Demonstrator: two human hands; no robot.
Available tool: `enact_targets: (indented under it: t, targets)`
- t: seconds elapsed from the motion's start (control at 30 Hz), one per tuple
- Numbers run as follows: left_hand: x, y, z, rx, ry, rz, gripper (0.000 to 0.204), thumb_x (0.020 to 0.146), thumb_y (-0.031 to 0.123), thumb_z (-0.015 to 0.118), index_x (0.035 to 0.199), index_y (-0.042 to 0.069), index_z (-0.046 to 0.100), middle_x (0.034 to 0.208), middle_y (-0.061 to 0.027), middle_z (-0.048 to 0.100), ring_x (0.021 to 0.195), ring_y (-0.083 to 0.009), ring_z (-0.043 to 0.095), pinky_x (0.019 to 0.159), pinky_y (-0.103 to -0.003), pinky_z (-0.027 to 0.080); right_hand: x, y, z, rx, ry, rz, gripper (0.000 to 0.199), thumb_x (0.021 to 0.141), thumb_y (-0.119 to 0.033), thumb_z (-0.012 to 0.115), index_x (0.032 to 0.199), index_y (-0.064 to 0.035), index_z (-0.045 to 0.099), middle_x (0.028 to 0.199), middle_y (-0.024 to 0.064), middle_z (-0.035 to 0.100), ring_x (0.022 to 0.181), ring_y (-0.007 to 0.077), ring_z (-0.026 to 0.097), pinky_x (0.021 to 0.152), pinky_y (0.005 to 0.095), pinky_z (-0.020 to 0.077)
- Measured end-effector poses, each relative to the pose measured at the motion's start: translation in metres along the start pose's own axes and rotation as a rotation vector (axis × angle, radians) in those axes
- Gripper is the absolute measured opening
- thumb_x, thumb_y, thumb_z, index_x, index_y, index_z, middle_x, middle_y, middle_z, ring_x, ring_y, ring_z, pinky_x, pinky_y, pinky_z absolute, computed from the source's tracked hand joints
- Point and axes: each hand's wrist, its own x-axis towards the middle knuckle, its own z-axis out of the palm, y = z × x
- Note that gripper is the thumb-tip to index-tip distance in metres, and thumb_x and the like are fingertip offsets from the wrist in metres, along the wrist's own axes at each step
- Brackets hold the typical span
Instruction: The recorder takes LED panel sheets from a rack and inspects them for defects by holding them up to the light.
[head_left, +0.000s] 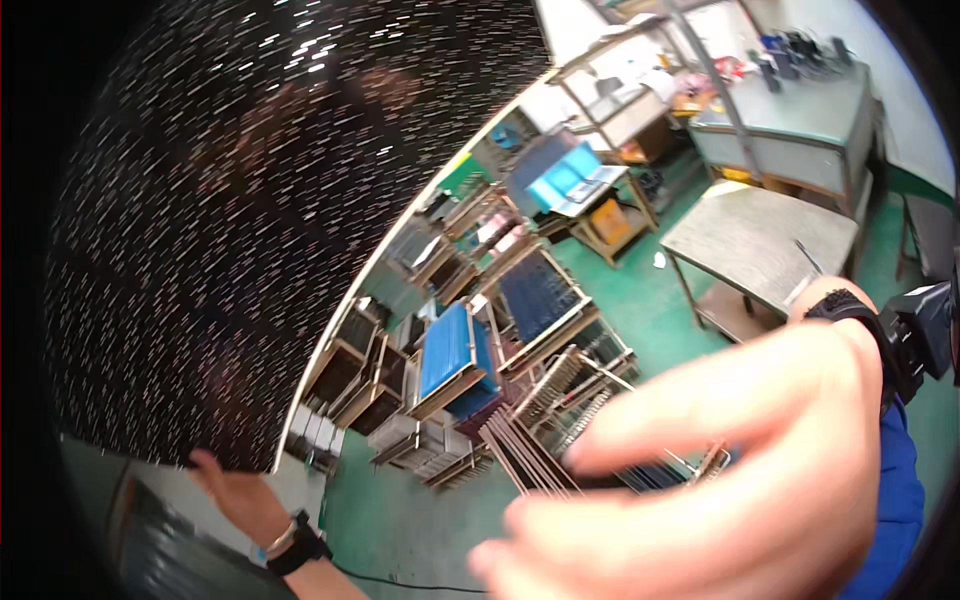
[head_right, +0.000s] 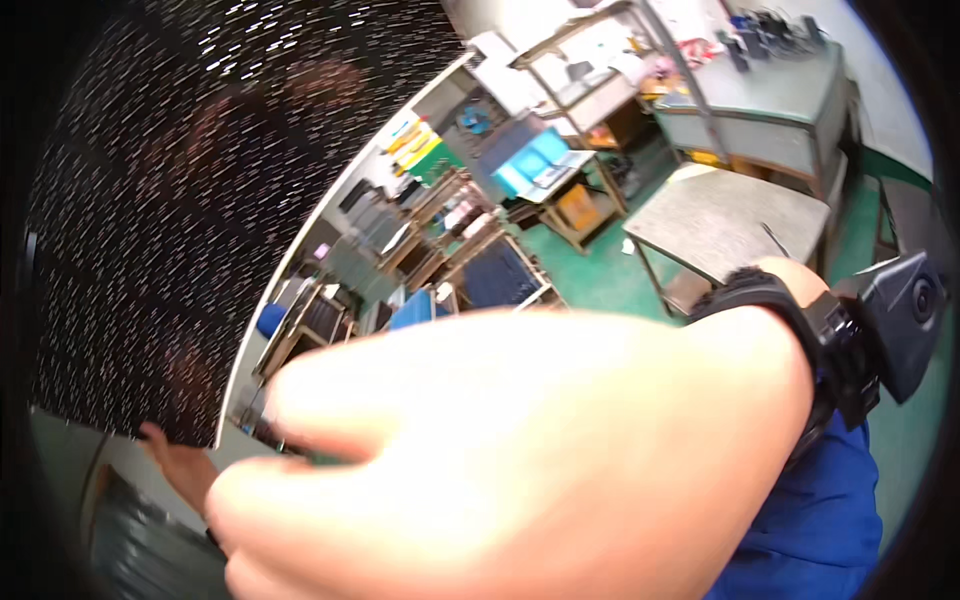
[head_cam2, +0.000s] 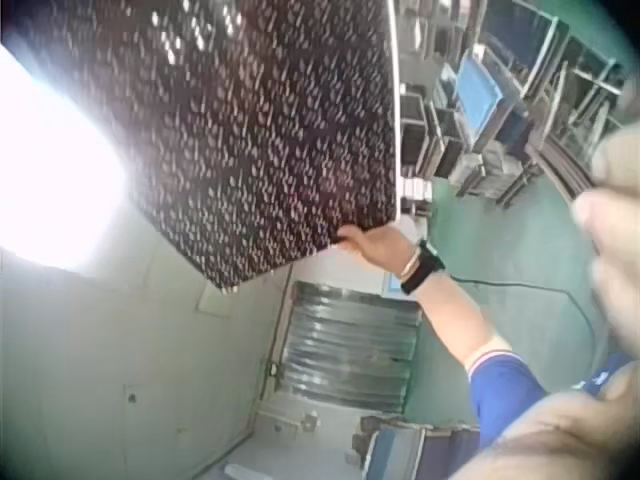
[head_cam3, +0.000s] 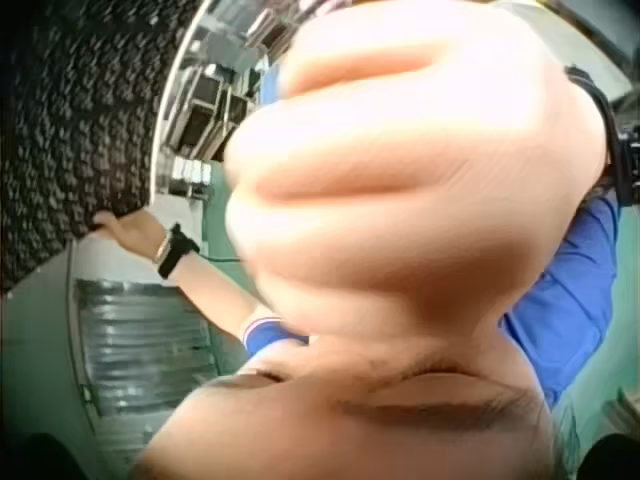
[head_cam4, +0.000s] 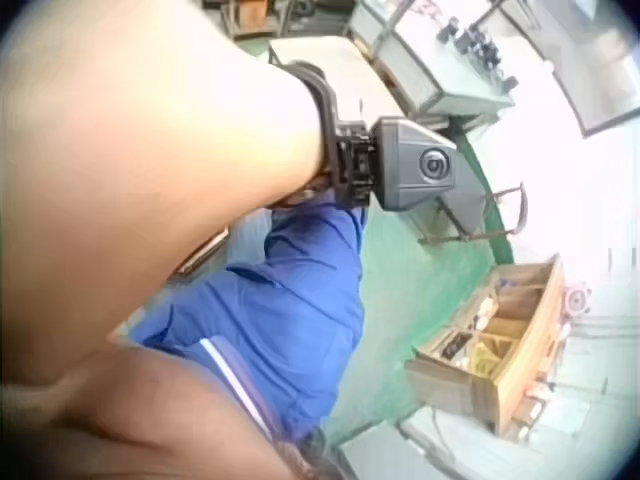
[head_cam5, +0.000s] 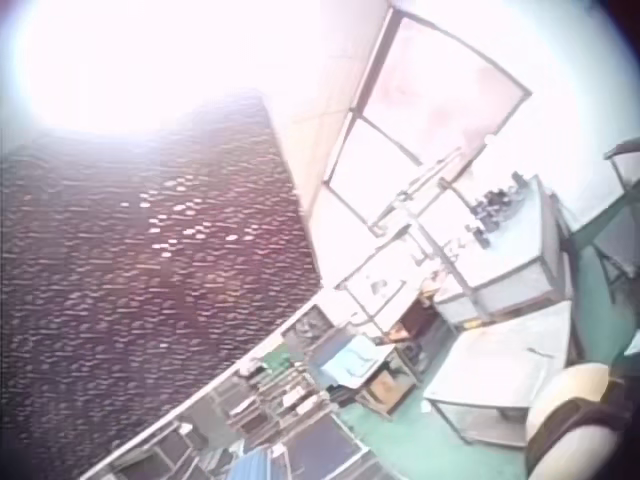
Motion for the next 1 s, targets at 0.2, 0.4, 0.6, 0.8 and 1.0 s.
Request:
enact_targets:
  t: [0.2, 0.4, 0.6, 0.8, 1.0]
  targets:
    - [0.014, -0.008, -0.024, 0.021, 0.052, 0.046, 0.054, 0.090, 0.032, 0.054, 0.127, -0.002, 0.034, 0.129, -0.0148, 0.039, 0.113, -0.0251, 0.042, 0.097, -0.039, 0.035, -0.014, 0.008, -0.001, 0.084, -0.090, -0.074, 0.008, 0.075, -0.016, 0.059, 0.077, -0.0098, 0.063, 0.083, 0.0048, 0.063, 0.069, 0.0151, 0.058, 0.065, 0.0318, 0.0473]
    - [0.017, -0.007, -0.033, -0.016, 0.133, -0.009, 0.051, 0.089, 0.032, 0.055, 0.126, 0.000, 0.039, 0.129, -0.0107, 0.042, 0.110, -0.0198, 0.043, 0.097, -0.032, 0.033, -0.014, 0.001, -0.007, 0.097, -0.112, -0.130, 0.008, 0.073, -0.016, 0.059, 0.076, -0.0090, 0.063, 0.081, 0.0054, 0.062, 0.067, 0.0153, 0.058, 0.063, 0.0313, 0.0466]
    - [0.014, 0.006, -0.039, 0.069, 0.132, 0.022, 0.056, 0.093, 0.033, 0.048, 0.133, 0.001, 0.028, 0.135, -0.0137, 0.033, 0.114, -0.0250, 0.041, 0.099, -0.038, 0.034, -0.012, 0.005, -0.010, 0.129, -0.135, -0.138, 0.009, 0.070, -0.015, 0.059, 0.075, -0.0082, 0.062, 0.079, 0.0060, 0.061, 0.066, 0.0154, 0.057, 0.061, 0.0307, 0.0459]
    - [0.013, -0.016, -0.063, 0.038, 0.163, 0.032, 0.051, 0.091, 0.029, 0.052, 0.130, 0.002, 0.034, 0.132, -0.0132, 0.039, 0.112, -0.0240, 0.042, 0.097, -0.038, 0.035, -0.019, 0.009, -0.005, 0.155, -0.151, -0.151, 0.009, 0.068, -0.014, 0.060, 0.074, -0.0075, 0.061, 0.077, 0.0066, 0.060, 0.065, 0.0156, 0.057, 0.059, 0.0301, 0.0452]
    - [0.007, -0.023, -0.050, 0.122, 0.111, -0.064, 0.084, 0.085, 0.036, 0.060, 0.141, 0.000, 0.009, 0.140, -0.0097, 0.027, 0.119, -0.0212, 0.035, 0.105, -0.035, 0.023, -0.017, 0.002, -0.008, 0.139, -0.140, -0.218, 0.010, 0.065, -0.014, 0.060, 0.073, -0.0067, 0.060, 0.076, 0.0072, 0.059, 0.064, 0.0158, 0.056, 0.057, 0.0295, 0.0445]
